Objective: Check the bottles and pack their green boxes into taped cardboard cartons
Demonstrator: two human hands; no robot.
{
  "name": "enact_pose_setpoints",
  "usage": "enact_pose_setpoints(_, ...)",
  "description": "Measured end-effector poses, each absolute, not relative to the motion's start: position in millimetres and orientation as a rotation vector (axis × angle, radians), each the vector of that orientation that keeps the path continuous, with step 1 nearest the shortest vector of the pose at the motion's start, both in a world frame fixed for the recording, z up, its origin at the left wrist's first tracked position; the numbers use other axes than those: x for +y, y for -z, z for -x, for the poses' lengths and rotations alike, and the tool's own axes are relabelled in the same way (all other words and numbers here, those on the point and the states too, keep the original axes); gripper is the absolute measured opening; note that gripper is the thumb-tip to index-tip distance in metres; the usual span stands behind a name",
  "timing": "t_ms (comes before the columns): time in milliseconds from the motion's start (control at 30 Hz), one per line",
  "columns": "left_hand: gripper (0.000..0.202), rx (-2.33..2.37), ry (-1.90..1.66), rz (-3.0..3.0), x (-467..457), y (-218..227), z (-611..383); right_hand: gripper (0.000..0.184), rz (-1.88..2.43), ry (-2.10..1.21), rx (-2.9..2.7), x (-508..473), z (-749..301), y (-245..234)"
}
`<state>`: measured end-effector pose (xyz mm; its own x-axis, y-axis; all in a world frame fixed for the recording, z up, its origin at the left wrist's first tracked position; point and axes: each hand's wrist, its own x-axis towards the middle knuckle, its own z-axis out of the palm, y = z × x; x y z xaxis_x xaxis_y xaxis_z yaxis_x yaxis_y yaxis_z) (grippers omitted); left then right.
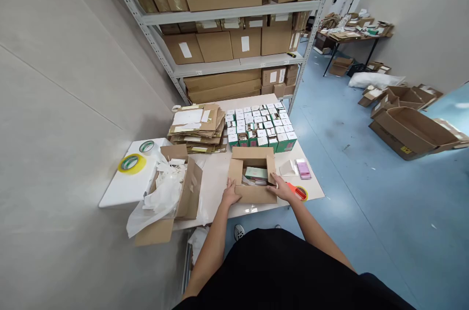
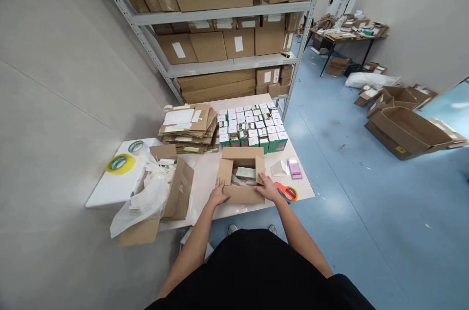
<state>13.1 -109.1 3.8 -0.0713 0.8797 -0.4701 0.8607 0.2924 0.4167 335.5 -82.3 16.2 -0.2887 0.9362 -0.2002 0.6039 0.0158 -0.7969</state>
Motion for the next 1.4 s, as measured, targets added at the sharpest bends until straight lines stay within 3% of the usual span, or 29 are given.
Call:
enact_pose_setpoints(167, 0.086, 1.793, -0.054, -1.476, -106.9, -5.2, -18.1, 0.107, 1.557, -1.354, -2.192, -64.5, -363.5, 1.2)
enact_pose_setpoints(300, 0.095, 1.66, -0.038, -1.542, -115.3, -4.1, 4.6, 0.126, 1.464, -1.444, -2.358, -52.1, -385.2, 8.8)
enact_pose_setpoints(400, 0.103, 1.577, -0.063, -1.589, -117.3, -4.5, 21.9, 0.131, 1.472, -1.456, -2.432, -45.2, -389.4, 7.1)
enact_pose_setpoints(700, 0.108, 1.447, -0.089, -1.664, -103.6, -14.9, 43.1, 0.102, 1.383, -1.417, -2.357, -44.1, -396.1, 7.1)
enact_pose_setpoints(900, 0.092, 1.55, -0.215, -1.747, -106.7, -16.0, 41.8, 0.101, 1.348, -1.333, -2.381, -39.2, -396.8, 5.6)
enact_pose_setpoints(1100, 0.07, 1.541, -0.247, -1.77, -110.3, -13.9, 47.5, 0.076, 1.347, -1.226, -2.321, -46.4, -397.0, 2.0)
enact_pose_setpoints(1233, 0.049, 1.487, -0.402, -1.666, -107.1, -10.0, 47.4, 0.061, 1.36, -1.395, -2.072, -51.8, -398.0, 0.7)
enact_pose_setpoints(1400, 0.059, 1.79, -0.701, -1.33, -98.8, -3.4, 19.2, 0.063, 1.534, -1.442, -1.53, -49.0, -385.5, 6.3)
